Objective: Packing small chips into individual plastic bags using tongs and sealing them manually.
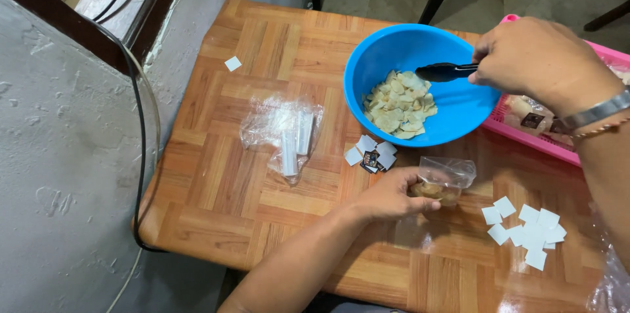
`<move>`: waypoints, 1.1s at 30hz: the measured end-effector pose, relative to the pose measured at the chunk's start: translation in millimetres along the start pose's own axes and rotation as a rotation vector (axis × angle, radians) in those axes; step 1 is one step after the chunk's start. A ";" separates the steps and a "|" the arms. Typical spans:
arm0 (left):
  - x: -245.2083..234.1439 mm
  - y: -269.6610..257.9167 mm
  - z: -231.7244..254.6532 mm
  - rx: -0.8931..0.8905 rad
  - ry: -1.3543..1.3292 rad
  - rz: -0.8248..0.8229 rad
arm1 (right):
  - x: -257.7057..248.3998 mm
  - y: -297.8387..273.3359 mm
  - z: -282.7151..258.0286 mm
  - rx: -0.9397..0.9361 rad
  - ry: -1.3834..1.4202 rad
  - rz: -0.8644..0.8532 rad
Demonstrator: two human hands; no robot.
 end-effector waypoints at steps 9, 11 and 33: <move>-6.9 -2.4 0.4 -0.076 0.034 0.102 | 5.5 -57.0 45.0 0.065 0.360 0.203; -10.7 -1.1 -2.5 -0.067 0.083 0.123 | 23.4 -72.7 63.0 -0.014 0.552 0.311; -3.0 -9.6 16.8 0.027 0.320 0.111 | 69.1 -174.4 76.1 -0.024 0.509 0.371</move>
Point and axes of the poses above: each hand's wrist, its own y-axis towards the middle knuckle, its own x-axis out of the palm, z = x × y, the point moved 9 cm from there along y, towards the middle knuckle, and after that the axes turned 8 degrees about z, right-handed, at the moved point
